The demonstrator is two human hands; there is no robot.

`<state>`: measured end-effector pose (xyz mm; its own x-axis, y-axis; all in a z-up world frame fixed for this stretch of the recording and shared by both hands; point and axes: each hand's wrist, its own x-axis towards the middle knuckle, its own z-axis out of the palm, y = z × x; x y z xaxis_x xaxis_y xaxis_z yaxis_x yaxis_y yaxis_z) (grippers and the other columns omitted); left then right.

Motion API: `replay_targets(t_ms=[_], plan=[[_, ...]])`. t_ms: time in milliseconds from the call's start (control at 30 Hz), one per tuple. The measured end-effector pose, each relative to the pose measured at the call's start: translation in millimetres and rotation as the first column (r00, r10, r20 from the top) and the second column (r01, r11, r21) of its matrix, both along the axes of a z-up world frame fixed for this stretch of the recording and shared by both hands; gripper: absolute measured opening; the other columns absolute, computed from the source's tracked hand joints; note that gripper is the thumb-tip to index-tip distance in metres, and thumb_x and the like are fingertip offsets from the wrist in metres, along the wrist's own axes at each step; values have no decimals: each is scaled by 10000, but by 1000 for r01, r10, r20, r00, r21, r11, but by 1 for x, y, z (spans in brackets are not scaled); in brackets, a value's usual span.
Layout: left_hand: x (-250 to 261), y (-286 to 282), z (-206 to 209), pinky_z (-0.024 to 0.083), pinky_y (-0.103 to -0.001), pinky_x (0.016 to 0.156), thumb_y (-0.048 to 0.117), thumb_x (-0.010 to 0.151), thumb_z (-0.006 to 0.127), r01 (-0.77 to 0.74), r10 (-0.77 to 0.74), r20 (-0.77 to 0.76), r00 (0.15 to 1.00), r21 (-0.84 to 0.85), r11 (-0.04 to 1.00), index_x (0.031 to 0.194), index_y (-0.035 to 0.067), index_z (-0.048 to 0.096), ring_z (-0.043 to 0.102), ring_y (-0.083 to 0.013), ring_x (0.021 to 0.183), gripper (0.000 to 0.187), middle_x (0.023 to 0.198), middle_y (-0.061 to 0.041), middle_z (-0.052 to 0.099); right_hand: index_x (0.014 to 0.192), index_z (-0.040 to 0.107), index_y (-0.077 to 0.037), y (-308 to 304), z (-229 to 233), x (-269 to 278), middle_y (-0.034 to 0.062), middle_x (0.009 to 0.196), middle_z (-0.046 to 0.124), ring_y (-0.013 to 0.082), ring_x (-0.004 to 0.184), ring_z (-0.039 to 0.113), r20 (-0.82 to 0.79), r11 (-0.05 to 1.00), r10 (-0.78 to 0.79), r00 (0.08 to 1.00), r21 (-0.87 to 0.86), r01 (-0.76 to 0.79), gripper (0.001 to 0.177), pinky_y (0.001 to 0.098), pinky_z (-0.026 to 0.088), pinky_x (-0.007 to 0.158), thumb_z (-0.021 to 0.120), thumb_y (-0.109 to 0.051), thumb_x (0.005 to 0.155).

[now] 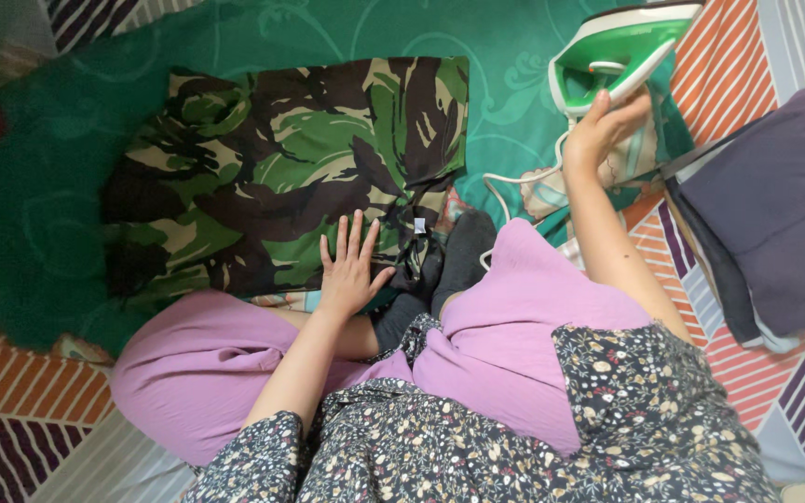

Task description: The person irons a camouflage-patterned shirt on a bed using a green and white iron. They smooth the fabric, move the iron across different sections, and flip the shirt to iron both sides.

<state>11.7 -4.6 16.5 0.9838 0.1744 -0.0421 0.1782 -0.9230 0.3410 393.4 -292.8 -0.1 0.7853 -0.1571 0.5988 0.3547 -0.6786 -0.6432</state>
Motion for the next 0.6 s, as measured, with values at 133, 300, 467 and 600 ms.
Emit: replay_targets(t_ms=[133, 300, 467, 600], plan=[[0, -3, 1, 67, -647, 1206, 569, 860, 686, -16, 16, -13, 1000, -25, 1000, 1642, 203, 228, 59, -339, 1582, 977, 1720, -107, 90, 1367, 395, -1, 38, 9, -30, 182, 1241, 449, 330, 1177, 464, -21, 987, -117, 993, 105, 118, 449, 485, 326, 1110, 647, -100, 1008], [1, 1, 12, 146, -662, 1185, 462, 832, 735, 3, -10, -74, 997, -98, 995, 1604, 173, 276, 116, -365, 1554, 944, 1694, -135, 122, 1288, 553, -78, 89, 11, -48, 167, 1289, 474, 354, 1288, 459, -147, 876, 421, 895, -192, -443, 321, 474, 346, 1149, 672, -63, 991], [-12, 51, 45, 454, -471, 1124, 370, 986, 649, -61, 15, -105, 994, -457, 887, 1454, 123, 548, 536, -351, 1369, 540, 1548, -141, 524, 1326, 542, -62, 136, -4, -24, 229, 1433, 457, 423, 1303, 448, -320, 681, 565, 761, -339, -649, 487, 531, 367, 1100, 757, -83, 889], [-43, 109, 75, 497, -421, 1041, 246, 995, 646, -106, 205, 164, 965, -471, 876, 1384, 43, 604, 626, -359, 1257, 441, 1377, -183, 640, 1425, 500, -57, 170, -20, 1, 195, 1537, 453, 428, 1411, 410, -411, 568, 590, 695, -401, -719, 597, 546, 378, 1127, 767, -97, 893]])
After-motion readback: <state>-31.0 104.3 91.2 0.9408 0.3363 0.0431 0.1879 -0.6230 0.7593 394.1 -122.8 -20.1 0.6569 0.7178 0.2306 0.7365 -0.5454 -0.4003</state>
